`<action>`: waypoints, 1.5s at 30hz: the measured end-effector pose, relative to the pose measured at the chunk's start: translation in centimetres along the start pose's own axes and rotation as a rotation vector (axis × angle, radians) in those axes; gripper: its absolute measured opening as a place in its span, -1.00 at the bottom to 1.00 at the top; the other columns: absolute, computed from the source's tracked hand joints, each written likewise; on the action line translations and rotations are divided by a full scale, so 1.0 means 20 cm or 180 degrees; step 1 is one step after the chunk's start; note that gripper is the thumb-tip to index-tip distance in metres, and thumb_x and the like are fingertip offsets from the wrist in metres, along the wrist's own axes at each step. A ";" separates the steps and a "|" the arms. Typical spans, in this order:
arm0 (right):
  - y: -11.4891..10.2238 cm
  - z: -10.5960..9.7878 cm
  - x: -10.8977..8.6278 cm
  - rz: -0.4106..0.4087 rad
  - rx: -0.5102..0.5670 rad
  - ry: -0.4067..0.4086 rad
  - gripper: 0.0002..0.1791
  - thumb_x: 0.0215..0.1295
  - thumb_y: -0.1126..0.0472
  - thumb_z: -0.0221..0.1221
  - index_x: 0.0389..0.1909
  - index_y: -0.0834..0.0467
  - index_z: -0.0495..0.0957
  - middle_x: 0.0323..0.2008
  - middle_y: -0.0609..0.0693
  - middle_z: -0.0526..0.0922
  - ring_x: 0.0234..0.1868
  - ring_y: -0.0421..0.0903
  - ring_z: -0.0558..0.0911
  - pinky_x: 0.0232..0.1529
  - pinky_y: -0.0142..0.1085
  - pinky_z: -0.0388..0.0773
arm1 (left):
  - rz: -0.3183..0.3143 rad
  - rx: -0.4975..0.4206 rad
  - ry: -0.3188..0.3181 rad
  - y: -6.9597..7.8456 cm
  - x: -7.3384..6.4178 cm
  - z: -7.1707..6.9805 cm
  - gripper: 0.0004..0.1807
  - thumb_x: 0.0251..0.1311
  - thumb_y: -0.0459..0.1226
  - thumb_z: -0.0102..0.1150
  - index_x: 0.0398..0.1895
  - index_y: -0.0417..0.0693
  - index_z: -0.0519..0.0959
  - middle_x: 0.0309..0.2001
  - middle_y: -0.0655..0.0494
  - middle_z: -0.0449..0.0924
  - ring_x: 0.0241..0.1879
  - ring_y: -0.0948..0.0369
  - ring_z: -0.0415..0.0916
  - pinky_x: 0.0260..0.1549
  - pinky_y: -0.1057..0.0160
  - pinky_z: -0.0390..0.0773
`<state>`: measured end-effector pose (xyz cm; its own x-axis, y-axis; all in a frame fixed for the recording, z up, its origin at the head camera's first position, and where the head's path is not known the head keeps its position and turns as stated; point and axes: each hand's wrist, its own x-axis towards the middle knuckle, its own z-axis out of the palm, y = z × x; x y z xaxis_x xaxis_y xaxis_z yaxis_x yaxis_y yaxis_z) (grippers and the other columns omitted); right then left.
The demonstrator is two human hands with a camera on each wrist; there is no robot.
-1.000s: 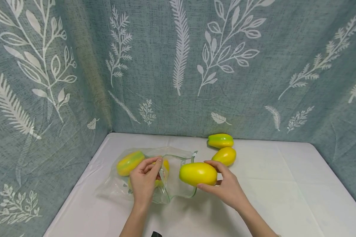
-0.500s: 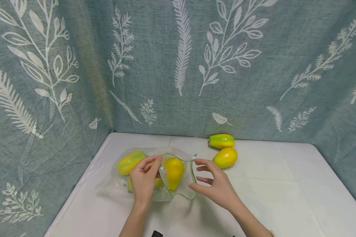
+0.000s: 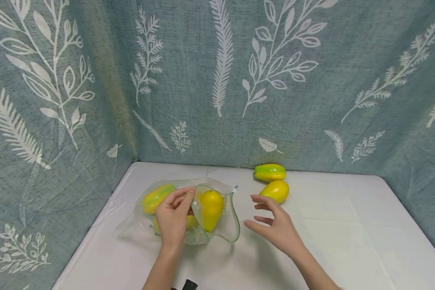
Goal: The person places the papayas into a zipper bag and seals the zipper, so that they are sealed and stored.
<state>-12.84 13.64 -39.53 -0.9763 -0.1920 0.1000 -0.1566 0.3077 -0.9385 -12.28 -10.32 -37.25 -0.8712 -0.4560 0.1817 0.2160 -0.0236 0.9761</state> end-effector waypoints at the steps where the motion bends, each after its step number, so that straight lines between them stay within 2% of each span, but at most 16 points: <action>1: 0.01 -0.01 0.00 0.0009 0.0004 0.0005 -0.32 0.06 0.14 0.46 0.23 -0.03 0.44 0.22 -0.14 0.45 0.16 -0.06 0.47 0.01 -0.34 0.58 | 0.0007 -0.0010 0.0004 0.00 0.00 0.00 -0.79 0.20 -0.23 0.34 -0.27 -0.25 0.70 -0.52 0.11 0.68 -0.68 0.20 0.49 -0.57 0.34 0.61; 8: 0.06 -0.05 0.01 0.0018 0.0023 0.0061 -0.32 0.08 0.15 0.45 0.25 0.07 0.43 0.22 0.00 0.46 0.20 0.08 0.45 0.03 -0.29 0.58 | 0.0061 -0.0075 0.0016 0.03 0.02 0.00 -0.79 0.19 -0.25 0.34 -0.28 -0.28 0.69 -0.53 0.13 0.67 -0.69 0.22 0.48 -0.59 0.36 0.60; 12: 0.10 -0.08 0.02 0.0091 -0.0090 0.0123 -0.30 0.11 0.14 0.43 0.27 0.14 0.40 0.23 0.09 0.45 0.21 0.09 0.44 0.06 -0.23 0.58 | 0.0118 -0.0096 0.0060 0.05 0.04 0.00 -0.81 0.19 -0.28 0.34 -0.28 -0.28 0.70 -0.54 0.15 0.67 -0.70 0.24 0.46 -0.61 0.37 0.59; 19: 0.15 -0.14 0.04 0.0193 -0.0197 0.0242 -0.29 0.11 0.11 0.43 0.28 0.15 0.39 0.25 0.08 0.43 0.22 0.07 0.42 0.13 -0.20 0.53 | 0.0261 -0.0242 0.0125 0.06 0.06 0.01 -0.84 0.16 -0.36 0.34 -0.30 -0.35 0.69 -0.56 0.17 0.66 -0.73 0.28 0.44 -0.65 0.40 0.57; 24: 0.19 -0.18 0.06 0.0253 -0.0372 0.0359 -0.29 0.15 0.10 0.40 0.29 0.18 0.37 0.27 0.10 0.39 0.22 0.07 0.41 0.16 -0.14 0.50 | 0.0346 -0.0230 0.0131 0.07 0.07 0.00 -0.85 0.17 -0.37 0.33 -0.31 -0.36 0.68 -0.56 0.18 0.66 -0.72 0.29 0.43 -0.66 0.41 0.55; 33: 0.31 -0.28 0.13 0.0329 -0.0624 0.0534 -0.24 0.19 0.15 0.37 0.33 0.28 0.26 0.30 0.21 0.29 0.26 0.18 0.33 0.23 0.01 0.42 | 0.0341 -0.0272 0.0094 0.08 0.07 -0.02 -0.85 0.17 -0.37 0.33 -0.30 -0.37 0.68 -0.57 0.16 0.65 -0.72 0.29 0.44 -0.66 0.40 0.56; 38: 0.37 -0.33 0.19 0.0348 -0.0749 0.0480 -0.16 0.18 0.15 0.37 0.39 0.31 0.16 0.33 0.29 0.20 0.28 0.25 0.28 0.25 0.08 0.37 | 0.0343 -0.0252 0.0097 0.08 0.07 -0.03 -0.83 0.17 -0.35 0.34 -0.29 -0.35 0.68 -0.57 0.15 0.65 -0.71 0.28 0.44 -0.65 0.41 0.56; 45: 0.43 -0.35 0.24 0.0539 -0.0777 0.0434 -0.07 0.17 0.11 0.37 0.44 0.29 0.08 0.37 0.33 0.11 0.32 0.28 0.23 0.27 0.09 0.34 | 0.0317 -0.0262 0.0088 0.07 0.07 -0.03 -0.83 0.18 -0.35 0.34 -0.29 -0.35 0.68 -0.57 0.14 0.65 -0.72 0.28 0.45 -0.65 0.40 0.57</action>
<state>-19.86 21.94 -44.75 -1.0000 0.0025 0.0079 -0.0053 0.5422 -0.8402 -12.86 -11.51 -35.64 -0.8314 -0.4840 0.2728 0.3372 -0.0493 0.9401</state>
